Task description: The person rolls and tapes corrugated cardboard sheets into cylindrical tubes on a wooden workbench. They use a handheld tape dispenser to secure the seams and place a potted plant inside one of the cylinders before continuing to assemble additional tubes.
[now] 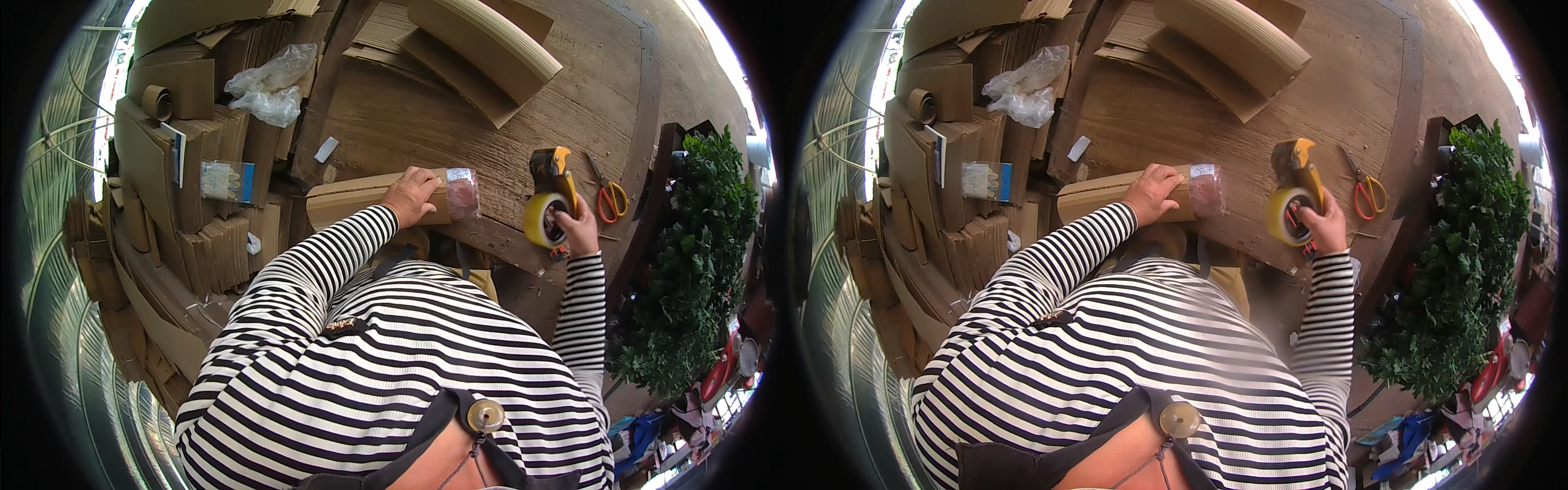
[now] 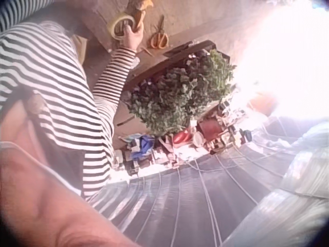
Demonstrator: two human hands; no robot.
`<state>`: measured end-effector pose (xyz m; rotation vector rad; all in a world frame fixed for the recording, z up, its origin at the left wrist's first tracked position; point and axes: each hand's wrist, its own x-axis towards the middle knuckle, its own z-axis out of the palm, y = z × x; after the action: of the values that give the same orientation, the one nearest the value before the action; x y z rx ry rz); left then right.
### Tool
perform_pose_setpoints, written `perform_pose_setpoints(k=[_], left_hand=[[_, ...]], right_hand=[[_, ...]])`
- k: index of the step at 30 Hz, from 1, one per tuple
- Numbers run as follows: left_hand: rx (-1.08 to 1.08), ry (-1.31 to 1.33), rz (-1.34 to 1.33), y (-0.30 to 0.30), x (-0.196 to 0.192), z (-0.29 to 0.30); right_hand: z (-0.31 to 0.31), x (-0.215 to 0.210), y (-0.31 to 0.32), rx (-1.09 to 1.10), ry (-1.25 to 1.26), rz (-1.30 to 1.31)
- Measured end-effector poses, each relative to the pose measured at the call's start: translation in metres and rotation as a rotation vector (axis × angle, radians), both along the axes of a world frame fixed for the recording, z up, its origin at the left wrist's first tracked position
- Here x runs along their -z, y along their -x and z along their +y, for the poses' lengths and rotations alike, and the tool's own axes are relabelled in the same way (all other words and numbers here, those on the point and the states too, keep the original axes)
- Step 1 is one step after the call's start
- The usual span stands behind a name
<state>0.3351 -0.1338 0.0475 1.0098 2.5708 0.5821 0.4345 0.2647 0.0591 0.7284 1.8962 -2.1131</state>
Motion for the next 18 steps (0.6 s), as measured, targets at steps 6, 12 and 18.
perform_pose_setpoints(k=[6, 12, 18], left_hand=[[0.05, -0.151, 0.014, 0.009, 0.001, -0.001], [0.058, -0.162, -0.024, 0.01, 0.009, -0.006], [0.061, -0.265, 0.132, 0.009, 0.024, -0.013]], right_hand=[[-0.105, -0.066, 0.012, -0.004, 0.334, -0.129], [-0.168, -0.029, 0.046, -0.272, -0.491, -0.098], [-0.216, -0.07, 0.095, -0.457, -0.839, -0.333]])
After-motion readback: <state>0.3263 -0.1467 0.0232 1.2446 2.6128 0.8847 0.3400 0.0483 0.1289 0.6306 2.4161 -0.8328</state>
